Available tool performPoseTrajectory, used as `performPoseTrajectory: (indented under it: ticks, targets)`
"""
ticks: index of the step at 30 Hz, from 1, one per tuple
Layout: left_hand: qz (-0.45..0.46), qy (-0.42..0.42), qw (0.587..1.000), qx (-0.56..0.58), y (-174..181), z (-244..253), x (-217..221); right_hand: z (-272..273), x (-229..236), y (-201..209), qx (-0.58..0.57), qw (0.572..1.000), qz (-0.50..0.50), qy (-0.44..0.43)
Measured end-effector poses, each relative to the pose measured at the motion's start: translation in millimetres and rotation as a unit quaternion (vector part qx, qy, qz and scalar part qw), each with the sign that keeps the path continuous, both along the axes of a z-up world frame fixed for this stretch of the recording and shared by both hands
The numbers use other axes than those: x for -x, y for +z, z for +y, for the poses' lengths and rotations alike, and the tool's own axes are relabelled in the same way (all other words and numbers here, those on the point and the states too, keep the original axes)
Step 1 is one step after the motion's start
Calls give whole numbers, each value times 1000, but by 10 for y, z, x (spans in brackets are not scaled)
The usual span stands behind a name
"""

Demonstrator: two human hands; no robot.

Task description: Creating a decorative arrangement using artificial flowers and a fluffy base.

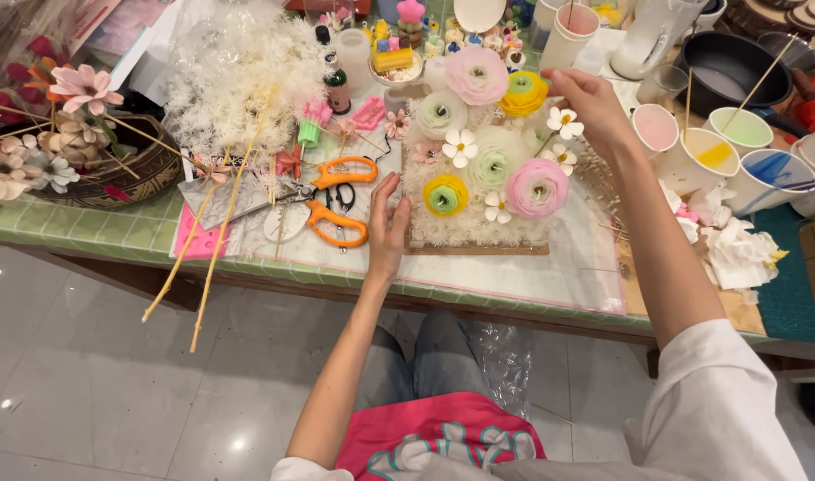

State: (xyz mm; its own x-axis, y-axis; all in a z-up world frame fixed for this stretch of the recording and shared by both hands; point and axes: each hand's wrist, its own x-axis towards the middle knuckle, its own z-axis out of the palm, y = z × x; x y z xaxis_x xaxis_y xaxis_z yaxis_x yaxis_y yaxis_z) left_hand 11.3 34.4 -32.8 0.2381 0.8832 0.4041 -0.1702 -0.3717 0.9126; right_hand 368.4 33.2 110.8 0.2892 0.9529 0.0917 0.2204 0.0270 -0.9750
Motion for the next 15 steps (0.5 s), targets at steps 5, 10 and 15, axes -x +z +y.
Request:
performPoseTrajectory:
  ticks: [5, 10, 15]
  targets:
    - [-1, 0, 1000, 3, -4, -6, -6, 94, 68, -7, -11, 999, -18, 27]
    - [-10, -3, 1000, 3, 2, -7, -1, 82, 76, -26, -17, 998, -10, 53]
    - [-9, -1, 1000, 16, 4, -10, 2, 96, -77, -171, -43, 998, 32, -43]
